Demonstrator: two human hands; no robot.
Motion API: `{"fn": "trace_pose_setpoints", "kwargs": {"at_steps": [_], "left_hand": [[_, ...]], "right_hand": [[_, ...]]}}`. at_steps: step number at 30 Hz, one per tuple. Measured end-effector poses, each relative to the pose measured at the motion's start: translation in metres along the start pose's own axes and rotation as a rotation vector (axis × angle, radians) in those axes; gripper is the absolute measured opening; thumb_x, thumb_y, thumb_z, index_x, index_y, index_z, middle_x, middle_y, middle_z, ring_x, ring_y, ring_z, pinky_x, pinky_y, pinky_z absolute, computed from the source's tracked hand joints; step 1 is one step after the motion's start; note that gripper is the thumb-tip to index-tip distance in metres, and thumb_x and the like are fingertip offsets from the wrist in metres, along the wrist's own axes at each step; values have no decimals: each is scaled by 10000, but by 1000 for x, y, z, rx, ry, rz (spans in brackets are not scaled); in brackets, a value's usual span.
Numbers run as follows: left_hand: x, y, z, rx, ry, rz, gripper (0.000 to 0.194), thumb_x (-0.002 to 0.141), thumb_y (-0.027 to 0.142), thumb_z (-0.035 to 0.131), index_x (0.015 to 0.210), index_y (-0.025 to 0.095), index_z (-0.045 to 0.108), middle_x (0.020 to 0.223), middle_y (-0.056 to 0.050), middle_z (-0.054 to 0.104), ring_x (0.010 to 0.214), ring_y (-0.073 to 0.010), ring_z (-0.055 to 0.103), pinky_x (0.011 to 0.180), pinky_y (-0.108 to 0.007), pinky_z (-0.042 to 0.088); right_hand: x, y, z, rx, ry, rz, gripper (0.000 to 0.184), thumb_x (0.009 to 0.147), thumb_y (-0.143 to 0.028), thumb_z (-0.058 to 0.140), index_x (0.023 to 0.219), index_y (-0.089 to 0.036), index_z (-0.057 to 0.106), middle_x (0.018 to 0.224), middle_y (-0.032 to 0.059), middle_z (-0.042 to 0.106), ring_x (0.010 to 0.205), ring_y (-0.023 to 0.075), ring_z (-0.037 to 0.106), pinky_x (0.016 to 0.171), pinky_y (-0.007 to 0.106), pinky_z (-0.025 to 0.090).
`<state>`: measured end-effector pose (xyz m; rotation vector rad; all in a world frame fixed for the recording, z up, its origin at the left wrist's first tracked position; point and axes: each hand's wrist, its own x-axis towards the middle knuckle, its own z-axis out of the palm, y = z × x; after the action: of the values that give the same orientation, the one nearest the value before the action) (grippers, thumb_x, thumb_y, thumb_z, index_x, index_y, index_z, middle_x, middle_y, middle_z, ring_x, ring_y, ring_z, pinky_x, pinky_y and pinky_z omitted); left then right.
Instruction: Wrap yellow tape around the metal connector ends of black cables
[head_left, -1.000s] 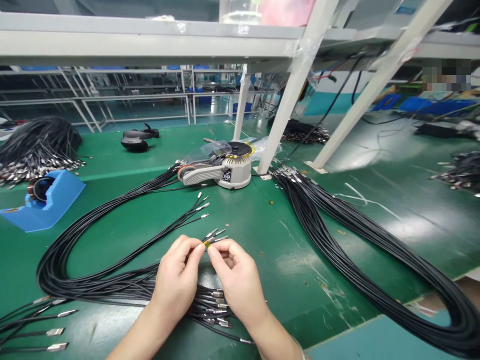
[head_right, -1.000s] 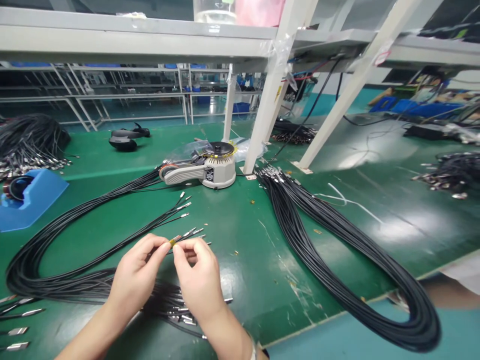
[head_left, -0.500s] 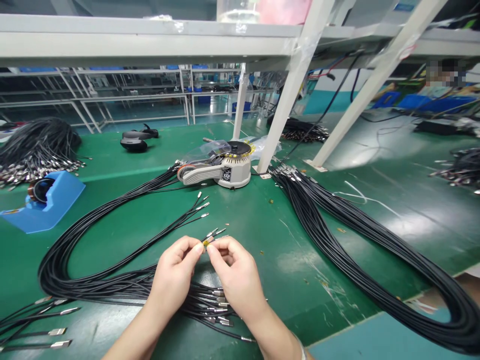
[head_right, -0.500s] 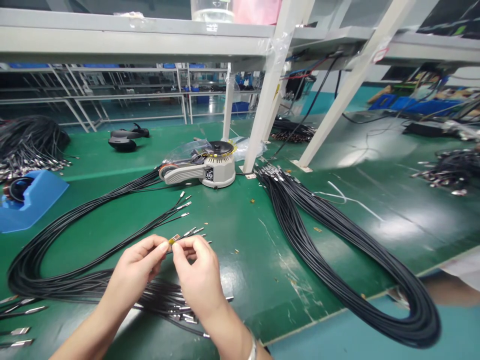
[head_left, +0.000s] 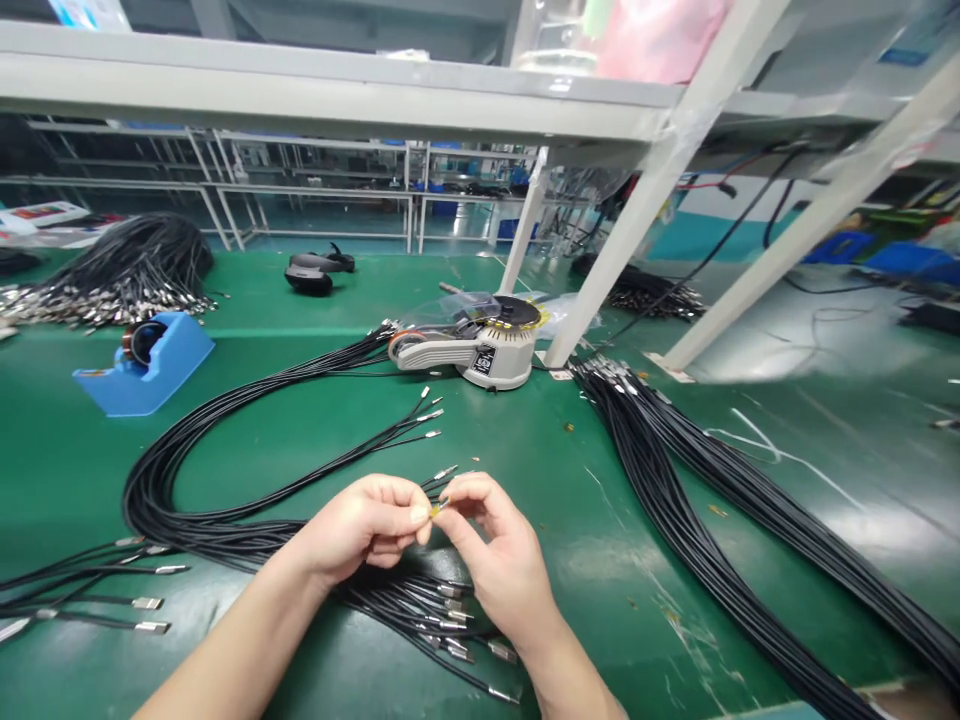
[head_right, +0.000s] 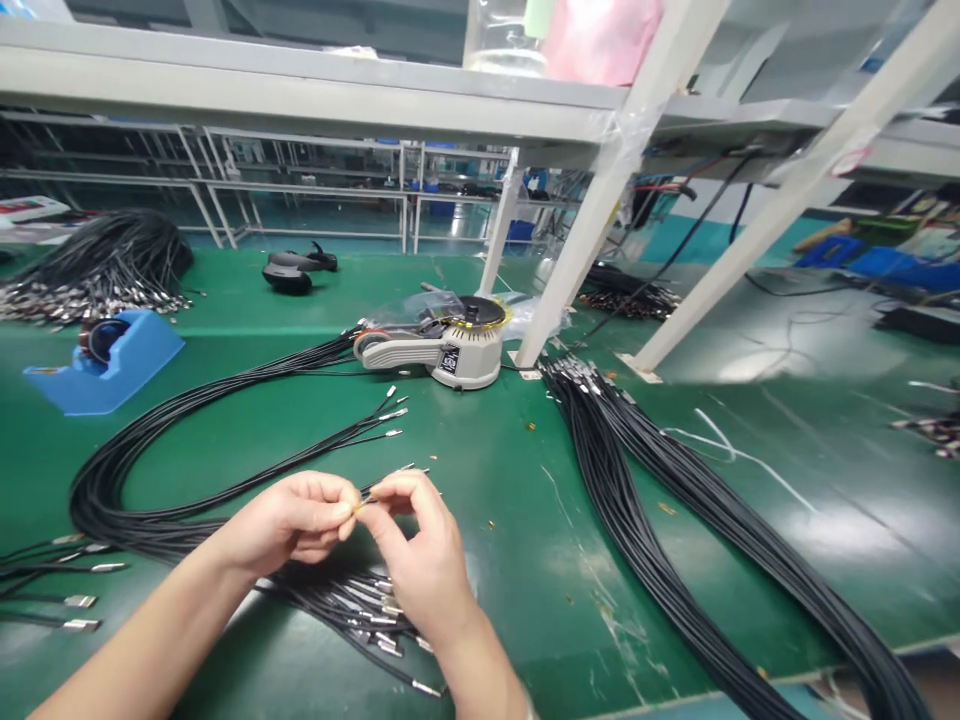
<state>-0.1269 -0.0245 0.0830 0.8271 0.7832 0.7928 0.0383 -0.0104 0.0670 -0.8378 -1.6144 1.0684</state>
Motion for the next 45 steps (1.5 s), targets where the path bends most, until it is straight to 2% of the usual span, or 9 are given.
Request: {"fn": "trace_pose_setpoints", "kwargs": {"at_steps": [4,7,14,20,25,30,36,39,45], "left_hand": [[-3,-2,-8,17,-96,-79,236,633,319,700,599,108,602,397,100,269,344,-10,123,359,-185,88],[-3,0,-5,38,-96,-59,232,645,329,682,608,116,596,415,87,317,350,-19,146,368,-193,98],[-5,4,28,718,336,287,182,792,265,530,642,162,537,610,40,473,602,-105,412,575,-220,329],[-2,-2,34,821,328,307,152,833,270,492,841,187,619,770,6,607,720,-144,536,675,-245,414],[2,-4,35,899,346,372,189,822,228,528,674,184,637,681,11,588,671,-136,546,626,-234,417],[10,-15,40,974,363,482,199,822,217,553,673,193,683,664,-1,588,643,-135,560,618,-244,440],[2,-14,37,988,572,681,245,885,241,490,1072,245,648,984,-43,655,918,-166,600,822,-290,475],[-12,-8,27,1098,652,625,260,891,274,486,1115,238,613,1046,-49,640,997,-177,572,888,-313,447],[-11,-18,19,1252,445,373,189,892,253,485,957,219,659,896,-25,663,881,-176,576,811,-302,454]], "right_hand": [[0,-2,-5,-44,-166,-157,74,804,-188,629,840,-241,666,794,28,616,766,189,582,721,329,480],[3,-4,-12,-40,-187,-158,85,811,-183,623,803,-244,680,791,25,627,784,189,588,748,334,476],[12,-16,-39,15,-219,189,107,804,-281,618,763,-194,665,787,18,618,734,162,572,685,282,483],[6,-16,-36,-71,-163,213,148,802,-274,610,689,-180,628,696,-2,593,669,144,541,635,255,448],[2,-16,-40,-126,-203,194,148,815,-278,592,712,-188,650,733,7,620,695,154,565,645,260,454],[0,-16,-49,-139,-255,189,118,798,-251,607,713,-195,666,733,3,630,692,155,578,644,257,463],[2,-3,-46,-70,-162,302,137,774,-289,623,700,-180,659,690,3,644,668,158,585,637,263,462],[2,-1,-44,-30,-145,357,159,756,-312,637,687,-170,662,666,5,643,652,160,583,629,270,459],[2,-3,-43,-16,-136,387,171,733,-326,649,672,-169,676,647,6,649,647,163,585,631,273,457]]}}
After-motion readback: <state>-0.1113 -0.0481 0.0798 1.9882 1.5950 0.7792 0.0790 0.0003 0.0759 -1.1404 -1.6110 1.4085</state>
